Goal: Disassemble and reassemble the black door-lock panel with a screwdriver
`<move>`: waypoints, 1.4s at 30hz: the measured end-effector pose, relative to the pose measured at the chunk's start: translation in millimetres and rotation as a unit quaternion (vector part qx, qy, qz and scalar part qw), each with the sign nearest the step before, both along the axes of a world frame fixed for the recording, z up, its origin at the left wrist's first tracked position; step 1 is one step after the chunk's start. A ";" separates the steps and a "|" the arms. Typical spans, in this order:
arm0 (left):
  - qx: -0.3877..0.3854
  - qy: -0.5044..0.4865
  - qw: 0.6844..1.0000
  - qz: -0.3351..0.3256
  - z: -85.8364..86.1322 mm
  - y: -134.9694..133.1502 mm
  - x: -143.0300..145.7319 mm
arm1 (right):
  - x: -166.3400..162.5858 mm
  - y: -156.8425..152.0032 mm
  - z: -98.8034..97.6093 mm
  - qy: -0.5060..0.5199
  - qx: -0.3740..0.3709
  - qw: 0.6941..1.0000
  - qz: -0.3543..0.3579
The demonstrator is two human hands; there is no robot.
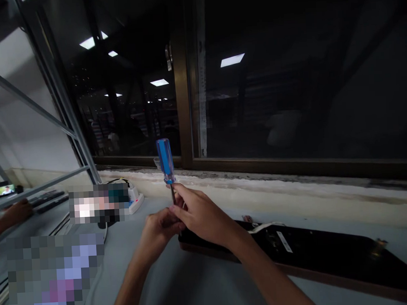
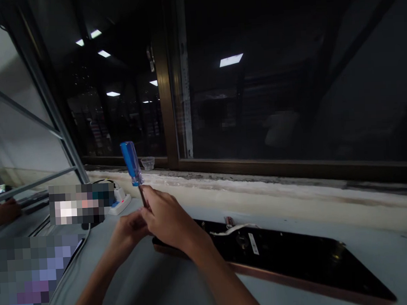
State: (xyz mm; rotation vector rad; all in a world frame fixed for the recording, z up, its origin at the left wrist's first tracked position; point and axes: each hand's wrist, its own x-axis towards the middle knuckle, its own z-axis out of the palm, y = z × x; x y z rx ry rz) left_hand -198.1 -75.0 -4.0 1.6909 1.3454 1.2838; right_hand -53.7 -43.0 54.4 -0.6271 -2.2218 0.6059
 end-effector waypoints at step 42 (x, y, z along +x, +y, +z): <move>0.017 0.069 0.997 0.017 -3.1 -0.4 -4.6 | 7.8 1.2 -0.1 -0.002 -0.044 0.997 -0.065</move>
